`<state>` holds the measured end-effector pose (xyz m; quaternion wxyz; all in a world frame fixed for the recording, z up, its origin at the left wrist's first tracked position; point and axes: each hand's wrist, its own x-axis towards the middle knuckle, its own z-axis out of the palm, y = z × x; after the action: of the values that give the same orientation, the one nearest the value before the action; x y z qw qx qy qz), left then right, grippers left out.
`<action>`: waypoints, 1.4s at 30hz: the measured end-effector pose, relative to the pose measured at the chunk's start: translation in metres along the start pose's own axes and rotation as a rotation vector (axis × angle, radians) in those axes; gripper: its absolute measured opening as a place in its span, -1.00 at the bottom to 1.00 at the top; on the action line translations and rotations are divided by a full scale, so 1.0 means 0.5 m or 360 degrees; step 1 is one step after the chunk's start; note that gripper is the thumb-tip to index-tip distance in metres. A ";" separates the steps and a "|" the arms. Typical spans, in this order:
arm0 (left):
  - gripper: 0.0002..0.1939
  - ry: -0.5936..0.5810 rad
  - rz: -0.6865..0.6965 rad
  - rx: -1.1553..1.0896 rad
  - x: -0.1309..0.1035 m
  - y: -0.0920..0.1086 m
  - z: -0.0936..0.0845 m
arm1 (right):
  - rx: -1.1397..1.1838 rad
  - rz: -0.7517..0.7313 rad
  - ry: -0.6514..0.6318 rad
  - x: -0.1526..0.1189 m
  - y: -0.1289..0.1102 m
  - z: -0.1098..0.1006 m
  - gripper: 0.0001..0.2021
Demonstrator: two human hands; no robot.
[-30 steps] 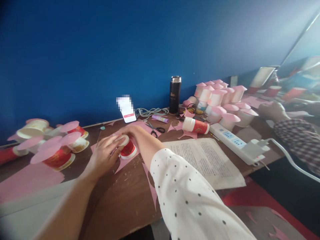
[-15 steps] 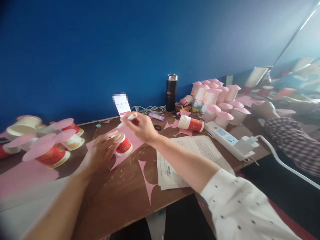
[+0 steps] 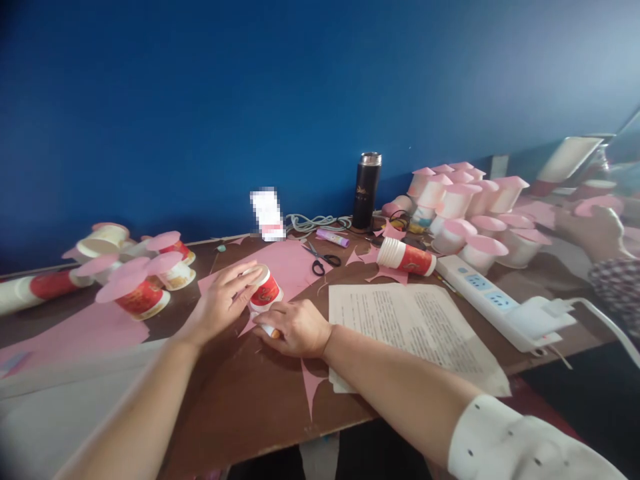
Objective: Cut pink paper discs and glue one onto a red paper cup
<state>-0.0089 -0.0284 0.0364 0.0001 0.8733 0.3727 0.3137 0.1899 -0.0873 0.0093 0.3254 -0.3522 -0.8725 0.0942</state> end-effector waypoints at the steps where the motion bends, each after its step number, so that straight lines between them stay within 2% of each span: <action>1: -0.63 0.0005 0.0006 -0.0002 0.000 0.000 0.000 | -0.0037 -0.0014 -0.0012 0.001 0.002 0.002 -0.74; 18: -0.64 0.0057 0.0030 -0.0044 -0.001 0.002 0.003 | -0.0449 -0.0135 0.0036 0.014 0.015 0.029 -0.73; 30: -0.62 0.0049 0.0028 -0.0075 -0.003 -0.001 0.004 | -0.0472 -0.0054 -0.0103 0.019 0.006 0.027 -0.73; 42: -0.63 0.0060 0.0026 -0.0080 -0.002 0.001 0.004 | -0.0361 0.0029 -0.0115 0.019 0.002 0.012 -0.71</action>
<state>-0.0079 -0.0289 0.0347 0.0126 0.8699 0.3576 0.3394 0.1814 -0.0799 0.0092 0.2508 -0.3911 -0.8855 0.0104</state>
